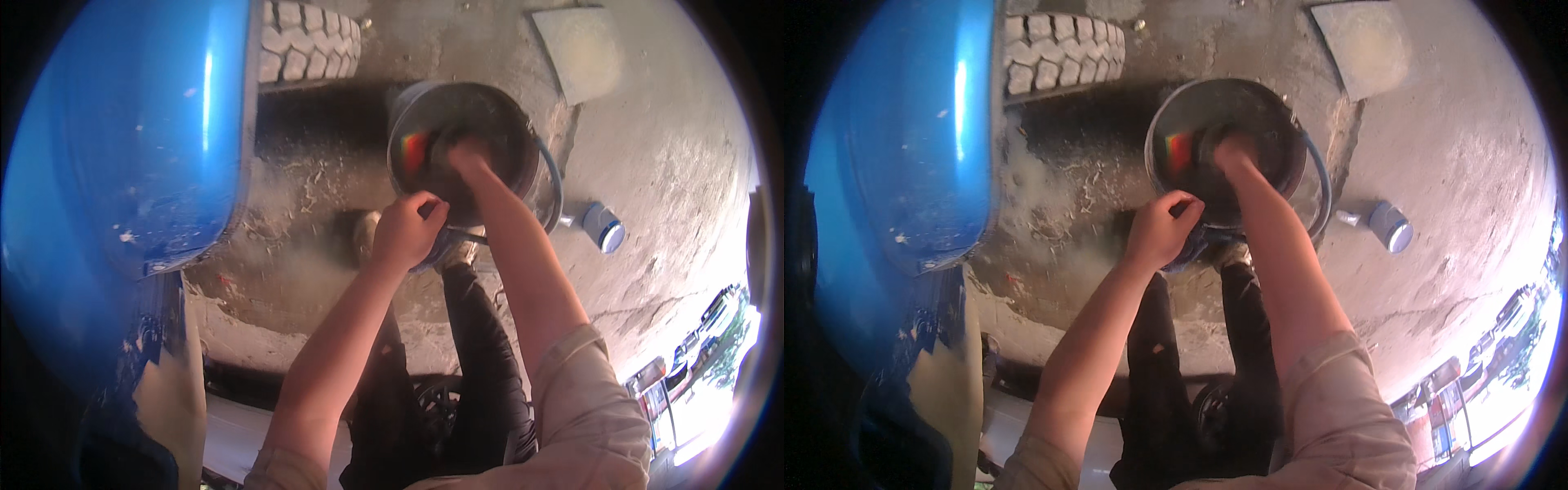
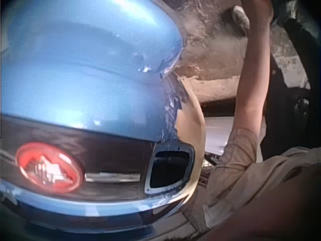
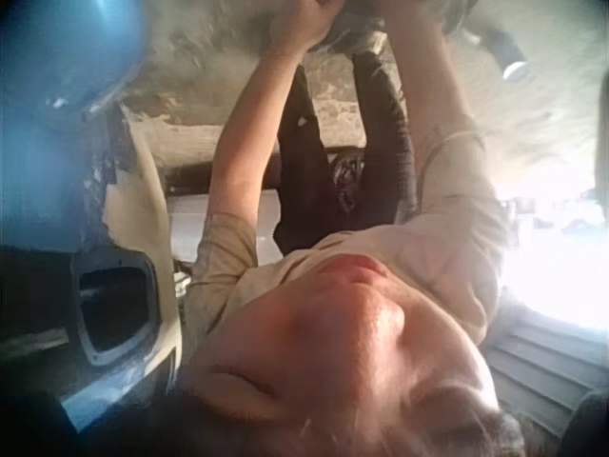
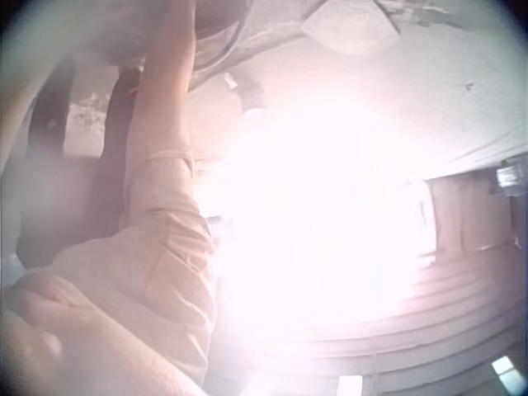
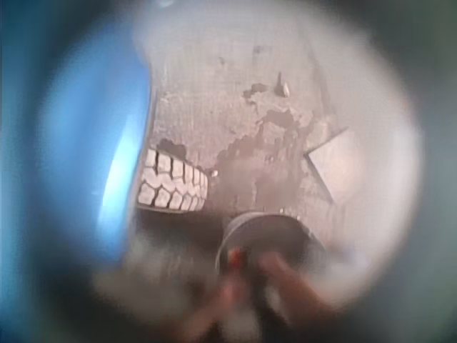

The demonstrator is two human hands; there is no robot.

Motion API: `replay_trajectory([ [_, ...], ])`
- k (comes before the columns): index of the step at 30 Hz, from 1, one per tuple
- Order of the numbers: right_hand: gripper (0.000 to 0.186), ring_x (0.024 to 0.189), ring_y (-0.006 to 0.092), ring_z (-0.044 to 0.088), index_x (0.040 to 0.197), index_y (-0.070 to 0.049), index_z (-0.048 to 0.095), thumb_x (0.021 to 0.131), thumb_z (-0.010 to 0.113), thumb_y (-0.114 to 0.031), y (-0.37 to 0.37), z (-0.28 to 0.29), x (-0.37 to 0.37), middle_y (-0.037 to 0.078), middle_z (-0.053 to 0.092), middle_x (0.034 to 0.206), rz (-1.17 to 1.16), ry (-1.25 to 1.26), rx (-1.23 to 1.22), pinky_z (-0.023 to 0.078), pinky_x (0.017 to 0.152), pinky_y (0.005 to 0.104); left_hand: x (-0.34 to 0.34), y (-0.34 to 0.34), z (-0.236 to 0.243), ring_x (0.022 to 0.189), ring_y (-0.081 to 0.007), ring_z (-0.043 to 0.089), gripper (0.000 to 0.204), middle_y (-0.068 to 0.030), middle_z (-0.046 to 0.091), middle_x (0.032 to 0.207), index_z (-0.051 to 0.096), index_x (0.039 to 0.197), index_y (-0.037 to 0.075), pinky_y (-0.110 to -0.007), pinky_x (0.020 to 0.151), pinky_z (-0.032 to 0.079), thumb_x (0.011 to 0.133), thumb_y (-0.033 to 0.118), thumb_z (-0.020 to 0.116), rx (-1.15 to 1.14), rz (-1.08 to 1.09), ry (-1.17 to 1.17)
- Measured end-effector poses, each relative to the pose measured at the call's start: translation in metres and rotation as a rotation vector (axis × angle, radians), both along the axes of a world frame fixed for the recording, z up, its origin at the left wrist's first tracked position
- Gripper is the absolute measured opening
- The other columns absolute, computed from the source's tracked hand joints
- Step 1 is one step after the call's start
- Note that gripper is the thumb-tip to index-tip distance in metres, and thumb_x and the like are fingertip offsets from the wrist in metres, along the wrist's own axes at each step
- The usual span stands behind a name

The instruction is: The person sands the front fender of a blue three-wheeled vehicle using a sanding block and a cloth. They repeatedly dip the sanding block into a bucket of water and wipe the surface while working on the curved fender area.

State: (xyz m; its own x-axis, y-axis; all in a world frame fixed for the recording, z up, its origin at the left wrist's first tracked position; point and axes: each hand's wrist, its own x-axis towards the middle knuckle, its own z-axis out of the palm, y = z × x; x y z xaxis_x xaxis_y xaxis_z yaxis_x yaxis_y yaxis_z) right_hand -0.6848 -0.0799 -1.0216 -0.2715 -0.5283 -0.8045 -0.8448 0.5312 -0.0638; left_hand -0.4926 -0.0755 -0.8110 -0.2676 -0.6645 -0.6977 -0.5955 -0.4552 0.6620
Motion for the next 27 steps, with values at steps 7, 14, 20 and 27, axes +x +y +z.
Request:
replay_trajectory([
  [7, 0.043, 0.119, 0.0399, 0.072, 0.125, -0.003, 0.075, 0.096, 0.065, -0.032, -0.005, -0.007, -0.002, 0.024, 0.074, 0.125, -0.052, -0.012, -0.033, 0.057, 0.101, 0.0492, -0.012, -0.005, -0.004, 0.096, -0.0380, 0.075, 0.026, -0.0173, 0.078, 0.099, 0.076, 0.110, 0.008, -0.045, 0.084, 0.058, 0.096, 0.029, 0.070, -0.036, -0.058, 0.018],
  [14, 0.046, 0.123, 0.0371, 0.070, 0.135, 0.002, 0.066, 0.093, 0.071, -0.017, 0.027, 0.087, 0.003, 0.026, 0.072, 0.129, -0.696, -0.414, -0.425, 0.055, 0.101, 0.0437, -0.067, -0.033, -0.051, 0.097, -0.0415, 0.074, 0.034, -0.0197, 0.077, 0.100, 0.075, 0.109, 0.007, -0.048, 0.085, 0.058, 0.098, 0.039, 0.067, -0.137, 0.006, -0.175],
  [20, 0.036, 0.111, 0.0379, 0.075, 0.130, -0.002, 0.070, 0.095, 0.067, -0.012, 0.034, 0.145, -0.016, 0.022, 0.077, 0.115, -0.589, -0.433, -0.338, 0.056, 0.094, 0.0444, -0.087, -0.033, -0.096, 0.095, -0.0434, 0.074, 0.034, -0.0245, 0.076, 0.097, 0.078, 0.106, 0.005, -0.052, 0.085, 0.058, 0.100, 0.034, 0.062, -0.300, -0.153, -0.258],
  [27, 0.038, 0.093, 0.0240, 0.071, 0.128, -0.002, 0.070, 0.096, 0.073, -0.022, 0.048, 0.178, -0.042, 0.013, 0.076, 0.101, -0.794, -0.554, -0.323, 0.055, 0.085, 0.0381, -0.080, -0.056, -0.095, 0.106, -0.0354, 0.076, 0.052, -0.0238, 0.078, 0.112, 0.079, 0.116, 0.003, -0.046, 0.095, 0.058, 0.096, 0.051, 0.070, -0.110, -0.028, -0.162],
])
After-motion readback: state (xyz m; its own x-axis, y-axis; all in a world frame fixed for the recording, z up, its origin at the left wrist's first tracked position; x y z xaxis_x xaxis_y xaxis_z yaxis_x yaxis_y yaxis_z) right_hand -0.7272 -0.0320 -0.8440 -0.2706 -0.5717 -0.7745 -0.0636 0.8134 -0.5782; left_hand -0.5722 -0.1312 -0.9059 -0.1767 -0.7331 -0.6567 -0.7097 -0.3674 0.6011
